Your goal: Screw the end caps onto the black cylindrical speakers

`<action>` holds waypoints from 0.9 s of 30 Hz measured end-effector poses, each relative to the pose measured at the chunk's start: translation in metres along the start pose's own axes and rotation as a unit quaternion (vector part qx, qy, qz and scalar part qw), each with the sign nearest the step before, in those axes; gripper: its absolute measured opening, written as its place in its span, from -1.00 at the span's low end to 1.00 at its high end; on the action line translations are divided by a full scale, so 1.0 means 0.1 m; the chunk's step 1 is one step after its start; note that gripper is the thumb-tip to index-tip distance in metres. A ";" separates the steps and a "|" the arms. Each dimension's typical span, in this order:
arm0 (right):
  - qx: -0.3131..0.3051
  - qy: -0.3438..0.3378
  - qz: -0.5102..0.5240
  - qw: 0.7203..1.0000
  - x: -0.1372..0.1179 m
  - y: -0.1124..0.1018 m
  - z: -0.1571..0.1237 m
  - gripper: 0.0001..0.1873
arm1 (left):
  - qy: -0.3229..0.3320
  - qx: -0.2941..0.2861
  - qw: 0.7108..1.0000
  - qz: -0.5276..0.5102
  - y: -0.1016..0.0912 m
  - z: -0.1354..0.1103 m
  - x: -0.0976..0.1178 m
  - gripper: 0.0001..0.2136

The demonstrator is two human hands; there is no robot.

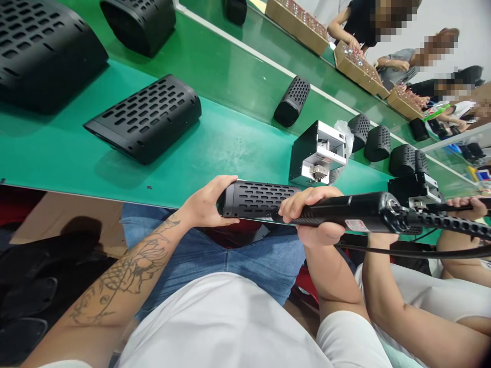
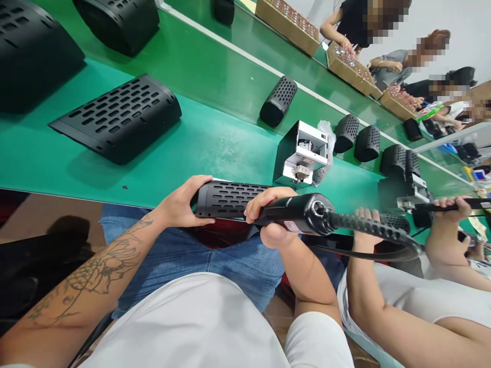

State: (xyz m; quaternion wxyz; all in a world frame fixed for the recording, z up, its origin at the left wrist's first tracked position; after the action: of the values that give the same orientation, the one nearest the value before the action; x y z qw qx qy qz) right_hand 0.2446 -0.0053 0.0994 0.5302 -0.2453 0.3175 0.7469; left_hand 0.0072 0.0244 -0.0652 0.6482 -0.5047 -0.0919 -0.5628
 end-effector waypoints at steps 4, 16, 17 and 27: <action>-0.018 0.017 0.000 1.000 0.03 0.03 -0.04 -0.50 | 0.010 0.003 1.000 0.000 0.01 0.01 0.01 0.12; -0.057 0.053 0.037 0.996 0.21 0.01 -0.19 -0.51 | 0.000 0.000 1.000 0.006 0.00 0.00 0.00 0.14; -0.060 0.052 0.039 0.996 0.21 0.02 -0.20 -0.50 | -0.004 -0.001 1.000 0.007 0.00 0.00 -0.01 0.14; 0.191 -0.086 -0.249 0.946 -0.18 -1.07 0.50 -0.32 | -0.013 -0.012 0.999 0.031 0.00 -0.01 -0.02 0.09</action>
State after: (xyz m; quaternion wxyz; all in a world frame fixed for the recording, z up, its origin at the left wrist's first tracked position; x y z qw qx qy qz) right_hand 0.3502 0.0452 0.1224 0.7613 -0.1454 0.3367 0.5348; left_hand 0.0063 0.0248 -0.0670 0.6576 -0.5225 -0.0778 -0.5371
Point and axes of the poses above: each hand's wrist, its own z-axis towards the middle knuckle, its own y-axis out of the palm, x = y × z, the point moved 6 cm from there along z, towards the middle knuckle, and after that the axes turned 6 degrees about -y, right-handed, at the moved point
